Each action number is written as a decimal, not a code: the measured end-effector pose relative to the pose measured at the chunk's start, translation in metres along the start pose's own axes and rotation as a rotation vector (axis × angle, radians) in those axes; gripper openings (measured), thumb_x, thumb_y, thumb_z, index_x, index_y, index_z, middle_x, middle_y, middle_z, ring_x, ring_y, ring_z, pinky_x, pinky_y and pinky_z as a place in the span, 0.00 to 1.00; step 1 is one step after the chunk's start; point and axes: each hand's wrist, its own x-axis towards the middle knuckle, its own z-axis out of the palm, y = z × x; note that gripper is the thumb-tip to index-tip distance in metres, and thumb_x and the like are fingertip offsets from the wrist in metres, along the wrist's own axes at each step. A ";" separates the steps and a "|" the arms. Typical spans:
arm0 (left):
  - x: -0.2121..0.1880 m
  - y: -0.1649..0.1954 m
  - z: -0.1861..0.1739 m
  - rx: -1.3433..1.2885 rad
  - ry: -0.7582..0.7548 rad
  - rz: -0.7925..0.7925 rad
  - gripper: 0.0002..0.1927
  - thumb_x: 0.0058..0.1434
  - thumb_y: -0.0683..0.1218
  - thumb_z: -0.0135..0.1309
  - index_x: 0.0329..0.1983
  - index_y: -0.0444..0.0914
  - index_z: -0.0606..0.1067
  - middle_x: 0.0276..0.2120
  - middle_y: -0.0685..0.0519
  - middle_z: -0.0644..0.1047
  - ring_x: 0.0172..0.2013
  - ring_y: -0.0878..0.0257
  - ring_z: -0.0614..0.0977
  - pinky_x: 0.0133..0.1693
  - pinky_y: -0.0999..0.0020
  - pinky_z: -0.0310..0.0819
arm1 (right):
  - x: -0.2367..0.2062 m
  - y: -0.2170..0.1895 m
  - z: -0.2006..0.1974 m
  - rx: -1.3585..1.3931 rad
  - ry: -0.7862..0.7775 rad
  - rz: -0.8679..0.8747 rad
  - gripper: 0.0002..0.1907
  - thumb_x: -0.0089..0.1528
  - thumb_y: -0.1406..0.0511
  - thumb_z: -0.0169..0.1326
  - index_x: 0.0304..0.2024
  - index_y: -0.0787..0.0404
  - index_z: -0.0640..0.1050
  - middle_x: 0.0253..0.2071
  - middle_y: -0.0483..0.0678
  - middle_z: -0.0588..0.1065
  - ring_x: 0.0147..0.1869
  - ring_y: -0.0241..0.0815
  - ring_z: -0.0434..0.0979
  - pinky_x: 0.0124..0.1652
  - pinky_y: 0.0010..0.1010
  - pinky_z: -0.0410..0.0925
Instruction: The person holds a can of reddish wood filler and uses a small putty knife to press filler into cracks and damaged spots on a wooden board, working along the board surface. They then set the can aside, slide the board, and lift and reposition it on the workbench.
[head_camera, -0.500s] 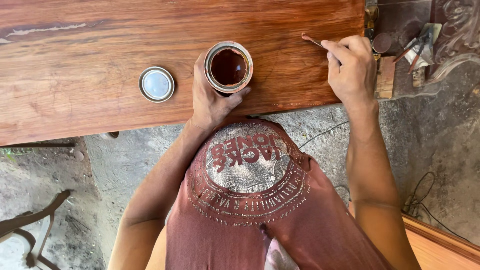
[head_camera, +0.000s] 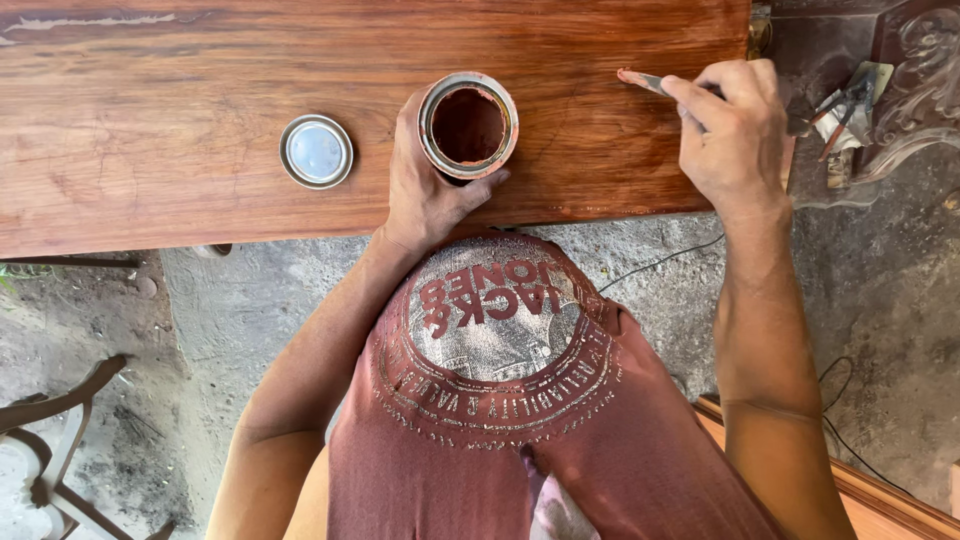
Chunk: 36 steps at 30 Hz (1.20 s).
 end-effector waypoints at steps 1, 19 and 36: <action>-0.001 -0.002 0.003 0.020 0.002 0.015 0.51 0.54 0.46 0.77 0.72 0.34 0.57 0.65 0.44 0.67 0.67 0.51 0.72 0.70 0.57 0.69 | -0.004 0.002 0.006 0.002 -0.005 0.001 0.11 0.70 0.73 0.63 0.52 0.56 0.87 0.44 0.44 0.73 0.52 0.43 0.69 0.53 0.34 0.69; -0.009 -0.019 0.047 0.023 -0.003 0.052 0.49 0.55 0.45 0.76 0.72 0.35 0.58 0.65 0.44 0.67 0.67 0.51 0.72 0.70 0.57 0.67 | -0.028 0.019 0.029 0.186 -0.060 0.126 0.12 0.68 0.74 0.61 0.51 0.56 0.87 0.42 0.46 0.73 0.54 0.45 0.71 0.52 0.36 0.69; 0.010 -0.020 0.053 -0.006 -0.018 0.036 0.49 0.55 0.44 0.76 0.73 0.34 0.57 0.65 0.44 0.66 0.67 0.51 0.71 0.71 0.56 0.67 | -0.019 0.031 0.038 0.145 -0.060 0.241 0.12 0.69 0.73 0.60 0.52 0.57 0.87 0.41 0.48 0.73 0.52 0.45 0.71 0.50 0.35 0.68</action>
